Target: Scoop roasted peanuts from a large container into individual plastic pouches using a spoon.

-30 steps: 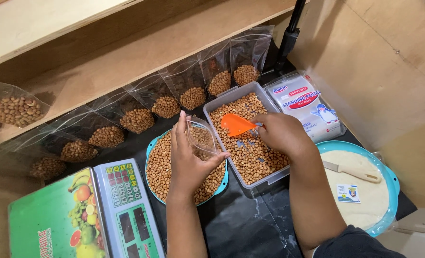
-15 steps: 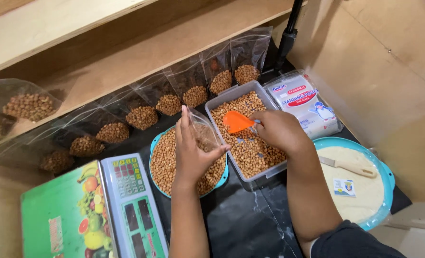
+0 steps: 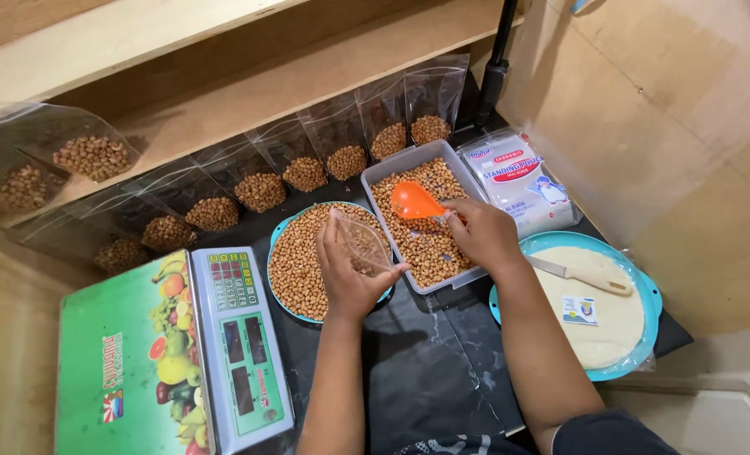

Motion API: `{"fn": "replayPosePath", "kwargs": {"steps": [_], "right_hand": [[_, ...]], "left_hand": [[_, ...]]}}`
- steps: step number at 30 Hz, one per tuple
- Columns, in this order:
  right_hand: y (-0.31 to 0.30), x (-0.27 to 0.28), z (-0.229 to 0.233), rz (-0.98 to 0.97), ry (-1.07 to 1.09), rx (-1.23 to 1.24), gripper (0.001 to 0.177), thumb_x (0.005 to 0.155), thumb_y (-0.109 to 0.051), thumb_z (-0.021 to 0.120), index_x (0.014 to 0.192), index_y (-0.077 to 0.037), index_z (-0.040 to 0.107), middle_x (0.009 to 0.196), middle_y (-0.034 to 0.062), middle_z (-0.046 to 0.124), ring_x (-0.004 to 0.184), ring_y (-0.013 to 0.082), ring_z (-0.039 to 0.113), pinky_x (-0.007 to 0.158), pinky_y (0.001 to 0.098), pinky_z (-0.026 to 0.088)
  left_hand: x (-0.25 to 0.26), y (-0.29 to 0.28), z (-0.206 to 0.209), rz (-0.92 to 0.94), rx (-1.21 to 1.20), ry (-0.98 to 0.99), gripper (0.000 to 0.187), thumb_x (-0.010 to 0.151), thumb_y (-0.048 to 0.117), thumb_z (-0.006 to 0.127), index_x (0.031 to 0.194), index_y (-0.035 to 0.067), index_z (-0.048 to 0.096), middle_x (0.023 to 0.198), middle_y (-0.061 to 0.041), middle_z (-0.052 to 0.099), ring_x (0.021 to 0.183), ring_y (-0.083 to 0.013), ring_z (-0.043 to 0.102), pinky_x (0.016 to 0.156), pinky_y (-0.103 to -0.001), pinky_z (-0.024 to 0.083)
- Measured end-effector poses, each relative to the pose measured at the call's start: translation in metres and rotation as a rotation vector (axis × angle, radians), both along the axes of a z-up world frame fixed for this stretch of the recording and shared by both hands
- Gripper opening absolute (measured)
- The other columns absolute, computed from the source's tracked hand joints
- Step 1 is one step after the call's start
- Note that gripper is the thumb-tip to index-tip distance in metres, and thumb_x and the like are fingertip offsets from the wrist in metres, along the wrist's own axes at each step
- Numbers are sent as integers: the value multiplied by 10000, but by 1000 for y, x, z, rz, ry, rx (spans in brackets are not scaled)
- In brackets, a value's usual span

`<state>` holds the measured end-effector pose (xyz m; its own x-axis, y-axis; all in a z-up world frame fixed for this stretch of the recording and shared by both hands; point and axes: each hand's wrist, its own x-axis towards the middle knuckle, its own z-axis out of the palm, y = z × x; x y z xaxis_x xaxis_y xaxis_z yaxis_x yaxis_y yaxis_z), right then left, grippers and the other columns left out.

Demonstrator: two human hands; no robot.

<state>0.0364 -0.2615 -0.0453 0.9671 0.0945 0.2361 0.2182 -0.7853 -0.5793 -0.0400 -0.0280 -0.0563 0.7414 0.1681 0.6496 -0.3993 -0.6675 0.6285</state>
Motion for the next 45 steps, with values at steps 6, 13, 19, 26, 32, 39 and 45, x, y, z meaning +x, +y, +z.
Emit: {"fn": "replayPosePath", "kwargs": {"steps": [6, 13, 19, 26, 32, 39, 45], "right_hand": [[4, -1, -10, 24, -83, -78, 267, 942, -316, 647, 1147, -195, 770, 1053, 99, 766, 941, 335, 718, 797, 462, 562], [4, -1, -13, 14, -93, -109, 282, 926, -313, 651, 1139, -169, 767, 1065, 107, 762, 934, 346, 715, 788, 474, 559], [7, -3, -9, 16, -82, -130, 281, 933, -326, 652, 1133, -165, 765, 1035, 112, 764, 933, 343, 720, 780, 483, 556], [7, -1, -16, 15, -75, -158, 290, 940, -347, 646, 1145, -177, 760, 999, 139, 761, 914, 359, 720, 769, 493, 558], [7, -3, -4, -7, -24, -127, 297, 942, -365, 636, 1147, -192, 763, 971, 151, 758, 896, 375, 716, 773, 497, 558], [7, 0, -8, -15, 0, -104, 285, 948, -338, 615, 1134, -185, 767, 971, 152, 760, 885, 377, 720, 771, 509, 559], [7, 1, -8, -16, 25, -115, 283, 958, -343, 599, 1126, -190, 767, 966, 148, 761, 891, 372, 722, 777, 504, 560]], "left_hand": [[6, 2, 33, -45, 173, 115, 1360, 502, 567, 999, 1548, 38, 308, 1456, -218, 465, 1355, -412, 473, 1131, -540, 398], [16, -2, 34, -122, 96, 91, 1260, 559, 496, 996, 1537, 41, 345, 1454, -209, 487, 1357, -395, 504, 1144, -496, 429], [17, 7, 29, -132, 34, 78, 1214, 594, 472, 995, 1528, 29, 358, 1463, -208, 488, 1367, -387, 518, 1146, -480, 452], [14, 10, 41, -166, 20, 203, 1208, 570, 438, 999, 1526, 60, 365, 1456, -198, 495, 1349, -385, 528, 1118, -480, 457], [16, 14, 46, -173, 35, 246, 1248, 534, 449, 1007, 1532, 81, 354, 1472, -198, 488, 1361, -401, 510, 1114, -496, 447], [15, 17, 50, -178, 20, 289, 1254, 525, 477, 999, 1531, 91, 356, 1479, -196, 481, 1361, -378, 529, 1115, -484, 471], [15, 17, 49, -158, 103, 241, 1266, 520, 480, 1003, 1522, 67, 349, 1490, -213, 483, 1363, -413, 507, 1109, -521, 443]]}}
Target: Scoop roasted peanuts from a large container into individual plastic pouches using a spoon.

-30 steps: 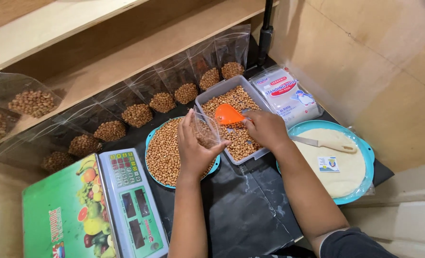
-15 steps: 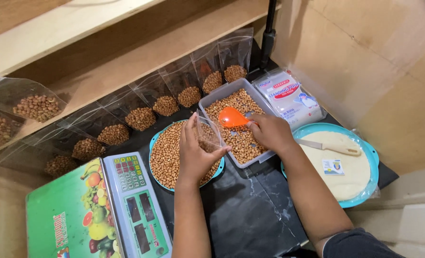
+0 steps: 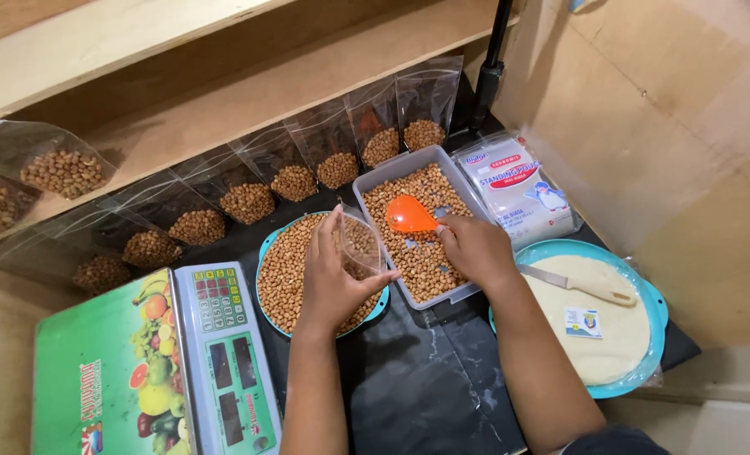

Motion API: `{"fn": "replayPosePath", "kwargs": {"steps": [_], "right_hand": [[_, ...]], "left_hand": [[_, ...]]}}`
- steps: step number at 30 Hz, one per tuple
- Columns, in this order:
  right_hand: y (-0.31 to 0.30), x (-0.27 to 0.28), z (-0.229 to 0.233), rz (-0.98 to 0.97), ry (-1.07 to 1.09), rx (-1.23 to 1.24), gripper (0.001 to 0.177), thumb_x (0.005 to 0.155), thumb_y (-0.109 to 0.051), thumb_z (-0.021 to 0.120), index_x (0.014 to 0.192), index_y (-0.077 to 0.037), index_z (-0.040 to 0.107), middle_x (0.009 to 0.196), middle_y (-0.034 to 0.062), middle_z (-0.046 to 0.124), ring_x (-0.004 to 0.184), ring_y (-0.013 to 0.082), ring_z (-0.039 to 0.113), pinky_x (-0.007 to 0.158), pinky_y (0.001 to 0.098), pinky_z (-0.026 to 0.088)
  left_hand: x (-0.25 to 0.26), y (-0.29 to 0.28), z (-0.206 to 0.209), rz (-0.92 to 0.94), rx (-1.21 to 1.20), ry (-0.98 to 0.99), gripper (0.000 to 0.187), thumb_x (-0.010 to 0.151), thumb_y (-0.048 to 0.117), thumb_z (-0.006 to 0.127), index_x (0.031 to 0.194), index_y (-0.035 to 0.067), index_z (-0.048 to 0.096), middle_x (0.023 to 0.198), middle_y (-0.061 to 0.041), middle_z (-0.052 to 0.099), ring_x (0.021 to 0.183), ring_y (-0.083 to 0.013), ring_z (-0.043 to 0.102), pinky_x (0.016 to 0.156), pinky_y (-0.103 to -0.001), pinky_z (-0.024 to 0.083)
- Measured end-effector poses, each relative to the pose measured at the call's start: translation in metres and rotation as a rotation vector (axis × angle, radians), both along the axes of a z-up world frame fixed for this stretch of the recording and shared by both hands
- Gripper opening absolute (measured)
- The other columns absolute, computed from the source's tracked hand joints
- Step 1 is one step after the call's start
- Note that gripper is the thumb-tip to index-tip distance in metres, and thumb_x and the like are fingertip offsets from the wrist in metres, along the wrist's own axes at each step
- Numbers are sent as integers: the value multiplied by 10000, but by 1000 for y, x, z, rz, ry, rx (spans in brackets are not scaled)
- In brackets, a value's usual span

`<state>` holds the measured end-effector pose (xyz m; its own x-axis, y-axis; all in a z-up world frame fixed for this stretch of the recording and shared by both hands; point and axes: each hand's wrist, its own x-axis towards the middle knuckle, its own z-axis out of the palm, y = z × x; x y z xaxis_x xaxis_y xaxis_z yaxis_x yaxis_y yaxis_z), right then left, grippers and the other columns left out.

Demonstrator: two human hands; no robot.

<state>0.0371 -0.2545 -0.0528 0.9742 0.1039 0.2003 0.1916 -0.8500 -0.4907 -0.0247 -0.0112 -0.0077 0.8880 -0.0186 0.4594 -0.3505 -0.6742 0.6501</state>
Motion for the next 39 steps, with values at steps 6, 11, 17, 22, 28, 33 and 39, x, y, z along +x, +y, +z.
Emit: {"fn": "replayPosePath", "kwargs": {"steps": [6, 11, 17, 22, 28, 33, 39], "right_hand": [[-2, 0, 1, 15, 25, -7, 280, 979, -340, 580, 1117, -180, 765, 951, 141, 764, 893, 365, 724, 774, 510, 553], [-2, 1, -2, 21, -14, -7, 280, 956, -330, 592, 1095, -159, 765, 940, 154, 758, 874, 378, 718, 758, 518, 550], [0, 1, 3, 25, 11, -58, 270, 978, -334, 587, 1048, -137, 758, 897, 168, 745, 859, 395, 707, 755, 537, 536], [-1, 0, -4, 21, -10, -44, 258, 976, -330, 589, 1059, -151, 756, 889, 165, 743, 850, 394, 706, 742, 540, 534], [-4, -3, 2, 27, -150, -43, 251, 914, -303, 640, 1074, -172, 782, 931, 153, 757, 865, 378, 716, 754, 521, 546], [-18, -23, 33, -6, -85, -61, 245, 933, -292, 636, 1092, -184, 789, 958, 137, 759, 901, 351, 721, 784, 504, 553], [-54, -39, 18, 49, -365, -11, 215, 946, -227, 650, 1091, -146, 786, 987, 106, 767, 890, 319, 721, 749, 451, 562]], "left_hand": [[0, -4, 0, 7, 17, 10, 1274, 518, 498, 1000, 1530, 75, 352, 1483, -210, 495, 1363, -411, 511, 1107, -518, 447], [-1, -4, 1, -3, 22, 29, 1281, 511, 499, 996, 1531, 77, 346, 1470, -215, 496, 1357, -415, 507, 1103, -518, 441], [-1, 0, 5, -27, -13, 37, 1271, 520, 461, 1008, 1537, 82, 346, 1476, -215, 501, 1372, -406, 506, 1108, -505, 450], [-2, 0, 5, -36, -20, 42, 1258, 539, 429, 1013, 1545, 75, 344, 1477, -211, 510, 1363, -396, 523, 1105, -491, 460], [-5, 1, 2, -40, -50, 21, 1239, 556, 395, 1012, 1547, 53, 352, 1458, -207, 528, 1366, -381, 539, 1123, -465, 466], [-6, -1, 5, -26, -11, 7, 1242, 544, 380, 1023, 1538, 55, 354, 1443, -210, 531, 1355, -385, 531, 1119, -471, 450], [-5, -1, 4, -35, -41, 28, 1235, 550, 388, 1020, 1541, 73, 354, 1448, -207, 521, 1366, -383, 526, 1119, -483, 454]]}}
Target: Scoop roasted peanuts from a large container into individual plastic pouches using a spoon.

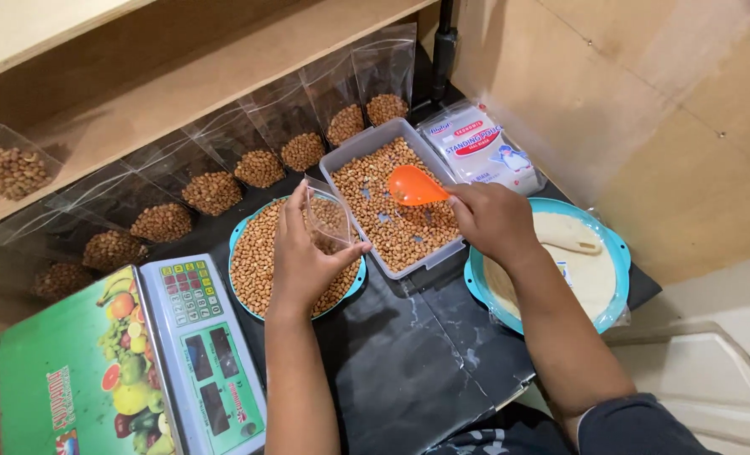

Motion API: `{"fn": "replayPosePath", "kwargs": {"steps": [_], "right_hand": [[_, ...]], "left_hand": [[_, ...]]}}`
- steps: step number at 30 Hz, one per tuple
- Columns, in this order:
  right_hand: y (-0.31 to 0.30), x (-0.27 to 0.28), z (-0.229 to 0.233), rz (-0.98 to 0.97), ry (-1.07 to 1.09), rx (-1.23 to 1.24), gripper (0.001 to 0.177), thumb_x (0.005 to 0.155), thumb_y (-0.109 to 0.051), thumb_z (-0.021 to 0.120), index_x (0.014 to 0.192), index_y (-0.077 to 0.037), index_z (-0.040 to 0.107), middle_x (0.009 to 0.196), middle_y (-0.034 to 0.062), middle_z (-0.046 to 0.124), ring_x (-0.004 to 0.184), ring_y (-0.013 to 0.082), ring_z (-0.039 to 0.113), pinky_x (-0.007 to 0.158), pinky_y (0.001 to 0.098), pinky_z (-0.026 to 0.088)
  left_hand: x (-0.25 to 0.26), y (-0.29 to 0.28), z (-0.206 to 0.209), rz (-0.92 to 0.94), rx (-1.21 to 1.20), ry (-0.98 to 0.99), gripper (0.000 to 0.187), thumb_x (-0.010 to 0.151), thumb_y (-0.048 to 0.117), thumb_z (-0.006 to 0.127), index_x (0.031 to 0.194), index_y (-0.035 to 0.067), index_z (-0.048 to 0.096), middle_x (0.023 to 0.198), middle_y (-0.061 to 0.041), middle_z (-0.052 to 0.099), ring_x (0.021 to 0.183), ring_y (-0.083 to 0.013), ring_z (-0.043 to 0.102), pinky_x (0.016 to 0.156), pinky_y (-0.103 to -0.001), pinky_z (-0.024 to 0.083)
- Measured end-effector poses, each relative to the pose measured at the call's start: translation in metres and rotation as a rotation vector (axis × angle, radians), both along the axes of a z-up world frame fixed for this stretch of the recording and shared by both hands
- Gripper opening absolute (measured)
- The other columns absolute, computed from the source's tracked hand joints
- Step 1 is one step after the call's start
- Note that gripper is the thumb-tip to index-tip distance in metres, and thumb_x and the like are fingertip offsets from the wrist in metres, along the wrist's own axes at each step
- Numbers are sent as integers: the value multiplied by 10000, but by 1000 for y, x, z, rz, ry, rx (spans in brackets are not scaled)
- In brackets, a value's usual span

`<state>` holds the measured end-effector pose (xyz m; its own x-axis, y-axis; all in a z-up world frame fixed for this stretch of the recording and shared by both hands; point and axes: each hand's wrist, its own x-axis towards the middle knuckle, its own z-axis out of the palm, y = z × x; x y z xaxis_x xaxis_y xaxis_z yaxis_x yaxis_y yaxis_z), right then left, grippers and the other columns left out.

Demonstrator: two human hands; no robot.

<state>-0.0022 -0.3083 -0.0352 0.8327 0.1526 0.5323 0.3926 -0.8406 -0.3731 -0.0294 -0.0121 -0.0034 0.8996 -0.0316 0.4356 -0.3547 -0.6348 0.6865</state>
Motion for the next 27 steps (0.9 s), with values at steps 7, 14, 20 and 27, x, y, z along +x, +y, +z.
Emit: {"fn": "replayPosePath", "kwargs": {"steps": [7, 14, 20, 27], "right_hand": [[9, 10, 12, 84, -47, 5, 200, 944, -198, 677, 1098, -141, 790, 927, 85, 758, 825, 305, 701, 714, 431, 554], [15, 16, 9, 125, -20, -23, 197, 937, -216, 678, 1086, -135, 779, 960, 79, 768, 821, 300, 702, 700, 434, 551], [18, 15, 18, 32, 163, -82, 237, 941, -284, 649, 1085, -160, 790, 946, 109, 765, 880, 324, 717, 742, 463, 557], [52, 34, 18, -114, 349, 66, 288, 945, -332, 624, 1133, -183, 785, 909, 150, 758, 855, 366, 718, 756, 488, 553]], "left_hand": [[1, -6, 6, 20, 41, 66, 1261, 530, 420, 1013, 1546, 81, 347, 1453, -200, 512, 1355, -388, 522, 1114, -487, 451], [4, 2, -6, 14, 16, -26, 1252, 556, 436, 1014, 1551, 66, 352, 1486, -212, 517, 1371, -393, 534, 1120, -486, 460], [3, 7, -2, 15, 1, -18, 1262, 551, 457, 1002, 1557, 65, 349, 1468, -216, 528, 1368, -398, 541, 1110, -483, 472], [1, 8, 1, 20, 3, -33, 1260, 547, 463, 1010, 1542, 57, 351, 1456, -245, 523, 1344, -426, 533, 1085, -509, 462]]}}
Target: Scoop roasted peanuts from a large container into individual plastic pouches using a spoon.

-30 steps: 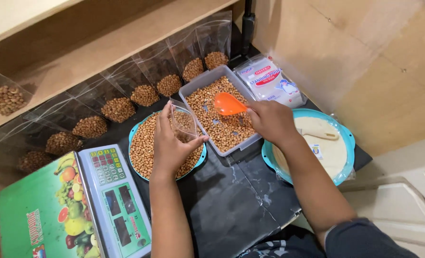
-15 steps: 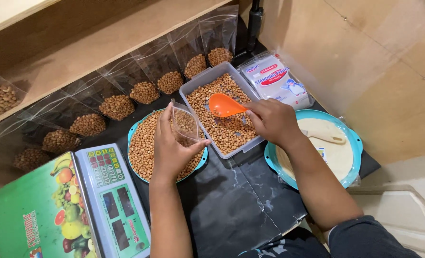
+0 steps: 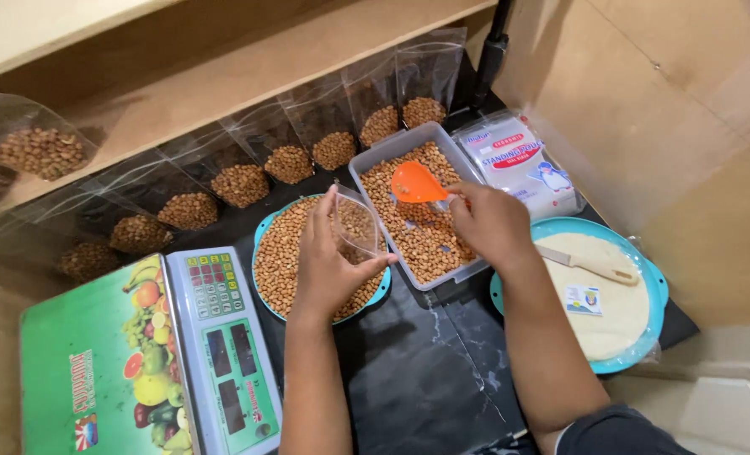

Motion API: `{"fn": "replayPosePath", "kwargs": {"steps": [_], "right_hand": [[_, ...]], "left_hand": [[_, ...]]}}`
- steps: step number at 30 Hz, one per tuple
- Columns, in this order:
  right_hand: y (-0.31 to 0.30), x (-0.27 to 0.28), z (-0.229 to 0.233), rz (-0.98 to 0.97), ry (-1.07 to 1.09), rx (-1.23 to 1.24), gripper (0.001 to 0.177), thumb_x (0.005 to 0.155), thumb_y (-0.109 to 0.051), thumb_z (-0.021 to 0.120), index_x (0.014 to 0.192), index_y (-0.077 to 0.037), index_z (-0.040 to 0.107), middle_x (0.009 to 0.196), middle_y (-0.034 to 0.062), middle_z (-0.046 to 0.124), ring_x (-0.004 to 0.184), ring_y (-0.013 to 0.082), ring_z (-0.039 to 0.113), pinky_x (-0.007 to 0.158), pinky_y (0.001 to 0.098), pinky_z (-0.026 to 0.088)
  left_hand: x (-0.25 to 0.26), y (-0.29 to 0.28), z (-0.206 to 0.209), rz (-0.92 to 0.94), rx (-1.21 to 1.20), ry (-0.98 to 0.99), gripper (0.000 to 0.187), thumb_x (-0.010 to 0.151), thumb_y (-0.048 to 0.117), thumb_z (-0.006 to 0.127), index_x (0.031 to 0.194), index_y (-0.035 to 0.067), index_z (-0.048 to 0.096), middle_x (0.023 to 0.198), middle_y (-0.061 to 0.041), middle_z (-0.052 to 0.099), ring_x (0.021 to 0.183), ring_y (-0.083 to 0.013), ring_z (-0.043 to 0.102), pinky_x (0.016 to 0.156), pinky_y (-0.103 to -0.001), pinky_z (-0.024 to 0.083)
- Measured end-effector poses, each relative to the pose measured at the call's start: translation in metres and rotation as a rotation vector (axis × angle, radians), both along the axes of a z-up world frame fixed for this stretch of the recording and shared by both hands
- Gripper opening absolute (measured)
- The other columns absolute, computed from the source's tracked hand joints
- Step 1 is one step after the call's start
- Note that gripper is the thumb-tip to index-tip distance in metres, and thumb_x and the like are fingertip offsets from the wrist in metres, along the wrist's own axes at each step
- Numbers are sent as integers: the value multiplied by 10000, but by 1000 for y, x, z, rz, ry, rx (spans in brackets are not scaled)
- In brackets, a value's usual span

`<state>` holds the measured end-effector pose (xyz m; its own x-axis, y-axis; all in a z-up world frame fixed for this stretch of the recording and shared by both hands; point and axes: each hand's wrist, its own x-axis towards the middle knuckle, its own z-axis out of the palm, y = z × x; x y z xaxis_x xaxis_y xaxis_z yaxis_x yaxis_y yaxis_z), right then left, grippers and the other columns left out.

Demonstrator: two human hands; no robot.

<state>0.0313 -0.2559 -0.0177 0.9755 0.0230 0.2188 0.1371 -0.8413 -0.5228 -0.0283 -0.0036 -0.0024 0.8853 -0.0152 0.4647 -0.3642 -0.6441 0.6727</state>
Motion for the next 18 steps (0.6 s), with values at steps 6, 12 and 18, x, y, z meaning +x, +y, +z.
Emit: {"fn": "replayPosePath", "kwargs": {"steps": [6, 12, 18], "right_hand": [[11, 10, -6, -59, 79, -42, 289, 923, -356, 638, 1116, -213, 800, 844, 143, 757, 821, 350, 726, 751, 488, 555], [-7, 34, 12, -35, 47, -95, 273, 919, -375, 660, 1077, -214, 812, 832, 141, 750, 808, 350, 722, 720, 488, 555], [-14, 39, 11, 26, 149, -191, 270, 902, -360, 683, 1071, -190, 809, 874, 151, 754, 851, 348, 721, 778, 474, 556]], "left_hand": [[0, 3, 2, -9, -121, 86, 1252, 555, 505, 974, 1551, 61, 358, 1467, -214, 510, 1358, -392, 554, 1093, -483, 501], [2, 9, -10, 114, -89, -36, 1244, 573, 489, 1006, 1547, 55, 367, 1451, -190, 508, 1348, -373, 540, 1135, -488, 477], [4, 18, -13, 215, -67, -74, 1279, 586, 405, 1021, 1577, 57, 292, 1557, -217, 410, 1430, -415, 445, 1168, -507, 428]]}}
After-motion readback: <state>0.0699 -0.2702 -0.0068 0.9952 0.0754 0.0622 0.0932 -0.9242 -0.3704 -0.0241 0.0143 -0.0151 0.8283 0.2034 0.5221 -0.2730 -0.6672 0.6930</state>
